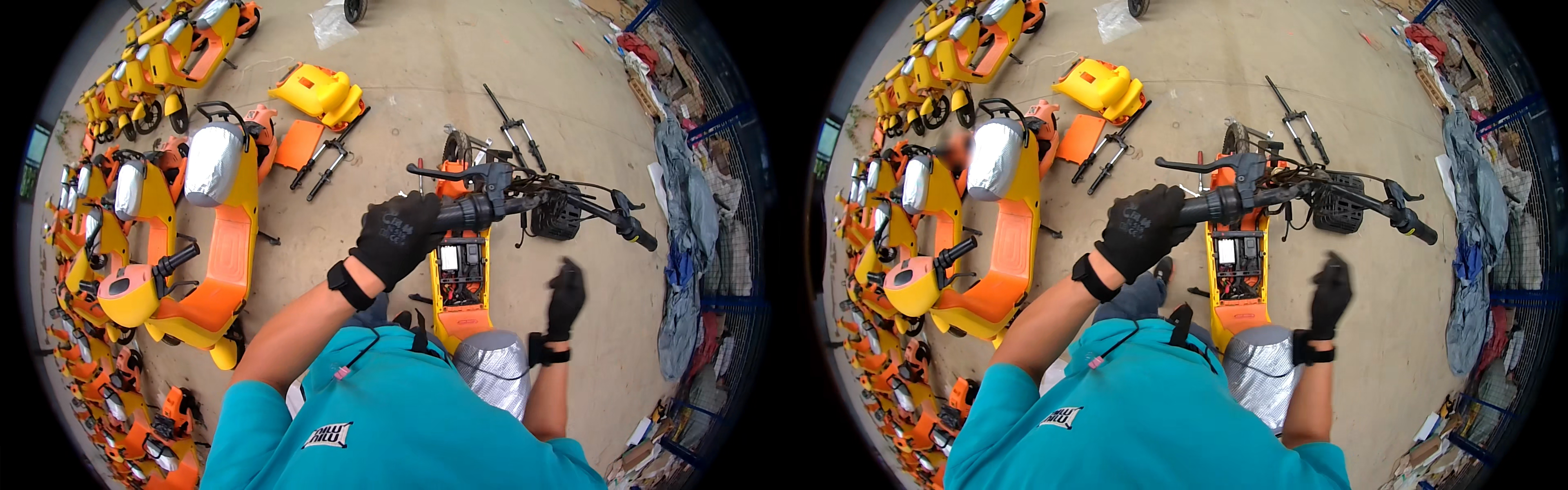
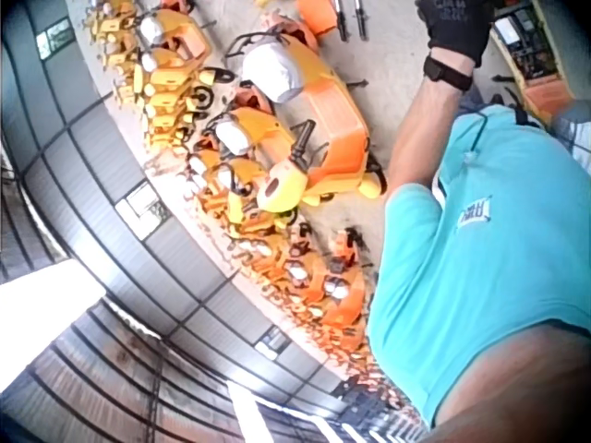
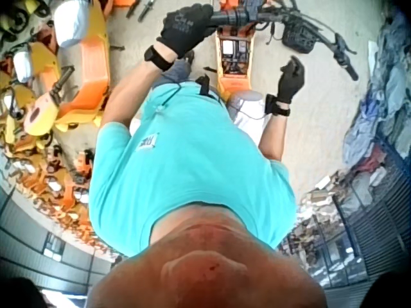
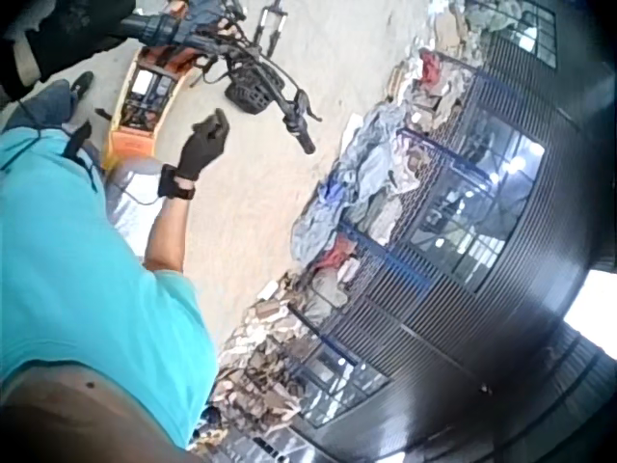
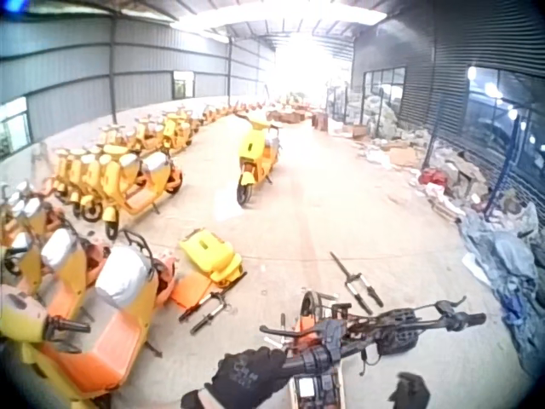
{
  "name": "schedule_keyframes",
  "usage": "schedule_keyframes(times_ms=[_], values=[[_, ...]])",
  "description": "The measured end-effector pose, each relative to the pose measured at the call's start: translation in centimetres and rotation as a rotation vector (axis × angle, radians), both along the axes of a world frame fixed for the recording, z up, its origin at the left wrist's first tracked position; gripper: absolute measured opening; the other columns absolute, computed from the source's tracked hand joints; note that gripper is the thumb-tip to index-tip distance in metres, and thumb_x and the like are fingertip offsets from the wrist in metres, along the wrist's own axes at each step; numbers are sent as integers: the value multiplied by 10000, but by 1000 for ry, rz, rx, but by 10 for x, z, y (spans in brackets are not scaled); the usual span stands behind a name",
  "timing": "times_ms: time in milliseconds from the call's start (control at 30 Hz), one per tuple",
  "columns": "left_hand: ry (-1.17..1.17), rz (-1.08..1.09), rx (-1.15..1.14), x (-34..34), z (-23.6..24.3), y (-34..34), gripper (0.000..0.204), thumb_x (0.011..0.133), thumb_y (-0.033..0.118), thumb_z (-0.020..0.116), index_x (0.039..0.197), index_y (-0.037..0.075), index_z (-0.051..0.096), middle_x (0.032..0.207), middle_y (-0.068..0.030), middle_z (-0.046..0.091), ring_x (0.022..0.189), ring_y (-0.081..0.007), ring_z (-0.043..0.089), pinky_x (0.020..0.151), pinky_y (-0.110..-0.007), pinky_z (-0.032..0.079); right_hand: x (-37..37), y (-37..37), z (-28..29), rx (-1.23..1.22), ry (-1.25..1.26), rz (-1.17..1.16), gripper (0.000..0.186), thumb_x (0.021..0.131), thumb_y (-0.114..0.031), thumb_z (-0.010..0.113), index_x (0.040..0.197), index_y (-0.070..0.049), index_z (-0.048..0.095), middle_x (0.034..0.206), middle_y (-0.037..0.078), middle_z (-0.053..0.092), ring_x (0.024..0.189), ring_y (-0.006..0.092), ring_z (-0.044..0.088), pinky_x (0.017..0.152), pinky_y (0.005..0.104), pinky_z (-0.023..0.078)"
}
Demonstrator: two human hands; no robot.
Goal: The person removes the front axle and wheel from an orange electric scooter by hand and with a wrench, and then positions a yellow plastic fender on the front fork.
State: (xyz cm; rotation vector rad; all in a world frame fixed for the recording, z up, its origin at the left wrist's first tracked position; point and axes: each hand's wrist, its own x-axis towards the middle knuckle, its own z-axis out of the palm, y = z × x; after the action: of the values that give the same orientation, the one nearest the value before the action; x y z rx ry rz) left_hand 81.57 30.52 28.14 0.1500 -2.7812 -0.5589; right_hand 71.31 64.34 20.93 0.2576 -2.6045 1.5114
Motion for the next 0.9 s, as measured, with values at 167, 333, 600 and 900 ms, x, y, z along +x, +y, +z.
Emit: schedule_keyframes(times_ms=[167, 333, 600, 900], values=[[20, -80, -16, -7, 2, 9, 284, 800, 267, 752, 978, 119, 587, 848, -81, 626, 737, -265, 687, 578, -423, 548, 70, -103, 24, -253, -418, 405, 349, 1075, -250, 480, 1281, 9, 590, 928, 39, 674, 808, 79, 608, 731, 250, 488], [2, -197, 50, -17, 2, 17, 151, 838, 190, 673, 928, 95, 598, 828, -87, 624, 706, -254, 686, 540, -392, 547, 71, -160, 37, -668, -530, 327, 396, 1092, -253, 412, 1343, 26, 538, 1250, 114, 630, 1124, 189, 614, 976, 332, 492], [21, -640, 627, -34, -8, -16, 242, 853, 121, 607, 1048, -17, 567, 942, -159, 593, 818, -324, 655, 630, -419, 550, 74, -195, 67, -157, -251, 149, 326, 1081, -155, 436, 1320, 36, 550, 1257, 129, 638, 1131, 214, 621, 978, 337, 492], [-121, -799, 798, -59, -23, -21, 440, 888, 176, 568, 1184, -119, 428, 816, -214, 621, 671, -334, 657, 528, -422, 516, 73, -233, 90, -211, -429, -151, 379, 1101, -231, 403, 1347, 29, 527, 1233, 136, 652, 1082, 215, 642, 934, 310, 512]])
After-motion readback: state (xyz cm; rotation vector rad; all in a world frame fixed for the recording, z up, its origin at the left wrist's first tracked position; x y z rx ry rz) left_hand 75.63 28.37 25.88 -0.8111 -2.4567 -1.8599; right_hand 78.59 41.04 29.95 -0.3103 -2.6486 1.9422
